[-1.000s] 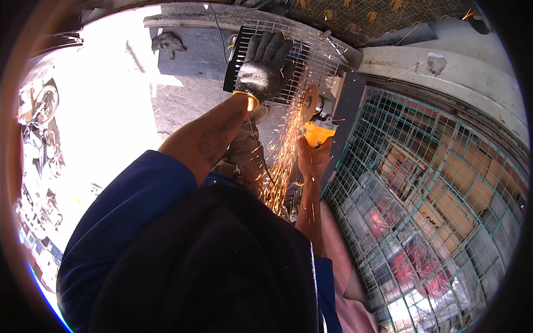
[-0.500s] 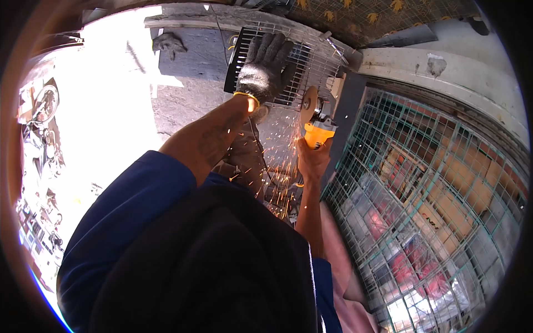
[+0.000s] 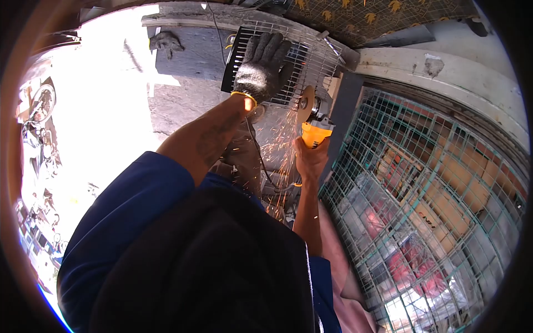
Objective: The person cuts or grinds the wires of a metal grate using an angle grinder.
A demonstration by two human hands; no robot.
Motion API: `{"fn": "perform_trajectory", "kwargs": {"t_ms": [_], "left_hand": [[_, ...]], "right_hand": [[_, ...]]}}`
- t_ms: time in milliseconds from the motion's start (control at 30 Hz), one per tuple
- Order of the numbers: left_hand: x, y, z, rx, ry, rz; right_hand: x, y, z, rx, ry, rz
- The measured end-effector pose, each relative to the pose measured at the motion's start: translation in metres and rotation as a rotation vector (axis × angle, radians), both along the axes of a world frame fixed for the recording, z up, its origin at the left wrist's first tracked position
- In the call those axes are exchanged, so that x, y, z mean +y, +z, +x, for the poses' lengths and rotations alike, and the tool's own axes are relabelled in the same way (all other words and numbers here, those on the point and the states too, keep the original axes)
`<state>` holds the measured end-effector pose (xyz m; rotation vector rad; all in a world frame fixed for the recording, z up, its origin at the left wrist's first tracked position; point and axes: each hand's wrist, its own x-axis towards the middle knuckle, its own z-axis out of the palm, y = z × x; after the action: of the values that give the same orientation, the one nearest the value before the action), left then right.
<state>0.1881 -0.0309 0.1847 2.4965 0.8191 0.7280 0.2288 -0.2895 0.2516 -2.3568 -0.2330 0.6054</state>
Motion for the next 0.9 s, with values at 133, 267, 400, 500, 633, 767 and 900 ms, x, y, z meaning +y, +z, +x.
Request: {"fn": "perform_trajectory", "kwargs": {"t_ms": [133,267,400,500,633,767,900], "left_hand": [[0.001,0.000,0.000,-0.049,-0.012,-0.002],[0.000,-0.001,0.000,-0.034,-0.008,-0.001],[0.001,-0.001,0.000,-0.006,-0.006,-0.006],[0.001,0.002,0.000,-0.004,-0.009,-0.016],[0.000,-0.002,0.000,-0.007,-0.007,-0.007],[0.000,-0.003,0.001,0.010,0.000,0.002],[0.000,-0.002,0.000,-0.008,-0.002,-0.007]], "right_hand": [[0.001,0.002,0.001,-0.031,0.021,-0.008],[-0.004,-0.006,0.003,-0.064,0.056,0.014],[0.003,-0.002,0.005,0.057,-0.043,0.080],[0.003,-0.002,0.008,0.036,-0.007,0.035],[0.006,0.003,0.010,0.057,-0.005,0.055],[0.012,0.016,0.007,0.061,-0.002,-0.041],[0.005,0.006,0.007,0.104,-0.021,-0.034]]}}
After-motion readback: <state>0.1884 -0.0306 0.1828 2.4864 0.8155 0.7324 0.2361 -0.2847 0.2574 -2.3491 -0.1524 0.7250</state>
